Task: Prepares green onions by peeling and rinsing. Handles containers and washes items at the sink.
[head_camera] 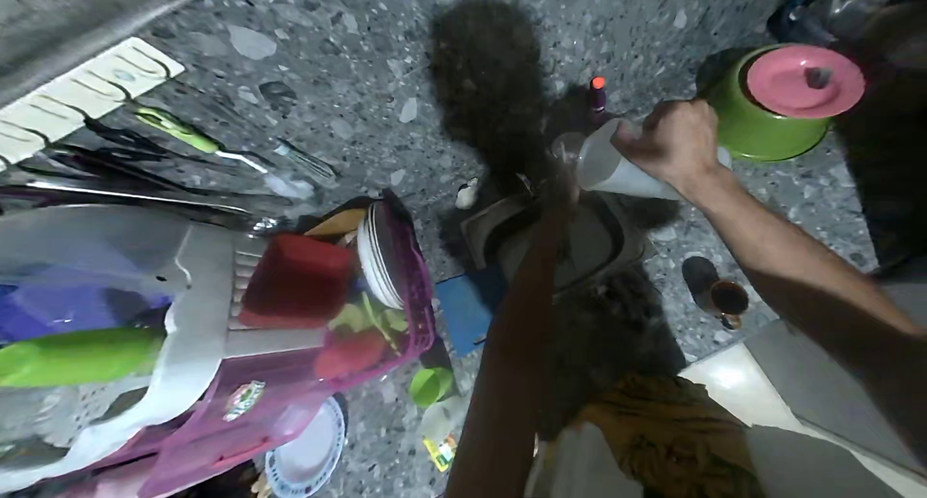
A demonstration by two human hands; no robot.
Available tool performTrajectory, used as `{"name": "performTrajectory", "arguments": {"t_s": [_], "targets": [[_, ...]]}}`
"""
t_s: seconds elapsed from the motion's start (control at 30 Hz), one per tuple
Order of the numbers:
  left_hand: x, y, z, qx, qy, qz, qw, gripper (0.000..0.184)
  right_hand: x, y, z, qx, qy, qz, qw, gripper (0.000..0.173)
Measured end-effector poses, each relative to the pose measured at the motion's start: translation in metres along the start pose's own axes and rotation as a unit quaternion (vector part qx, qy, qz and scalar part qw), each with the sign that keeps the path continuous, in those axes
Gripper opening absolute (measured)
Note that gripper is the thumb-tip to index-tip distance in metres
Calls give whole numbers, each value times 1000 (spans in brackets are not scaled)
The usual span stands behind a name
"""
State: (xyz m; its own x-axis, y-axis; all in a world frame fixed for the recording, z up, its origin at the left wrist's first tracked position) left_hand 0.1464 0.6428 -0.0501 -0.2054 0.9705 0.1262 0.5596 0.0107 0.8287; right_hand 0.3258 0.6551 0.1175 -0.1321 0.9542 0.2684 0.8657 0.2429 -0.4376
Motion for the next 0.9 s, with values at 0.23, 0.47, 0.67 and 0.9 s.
{"name": "performTrajectory", "arguments": {"t_s": [0.23, 0.47, 0.67, 0.9], "targets": [[14, 14, -5, -49, 58, 97, 992, 42, 4, -8, -3, -26, -9, -5, 1000, 61], [31, 13, 16, -97, 49, 5, 994, 40, 3, -5, -12, -19, 5, -34, 999, 59], [37, 20, 11, -109, 108, 35, 988, 40, 1, 2, -14, -23, 17, -36, 999, 60], [49, 31, -1, -236, 51, 37, 970, 33, 2, 54, -22, 32, -44, 122, 991, 64]]}}
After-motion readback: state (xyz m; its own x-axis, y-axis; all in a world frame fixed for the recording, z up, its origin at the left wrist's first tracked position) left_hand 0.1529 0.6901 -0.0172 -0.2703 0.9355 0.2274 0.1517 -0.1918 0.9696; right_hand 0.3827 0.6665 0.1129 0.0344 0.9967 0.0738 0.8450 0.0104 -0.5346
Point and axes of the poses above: each hand's wrist, its own x-axis towards the middle knuckle, its own z-axis out of the palm, y = z × x, the point moved 6 cm from there along x, towards the middle knuckle, and after that the axes turned 10 degrees about z, right-handed, at the moved point
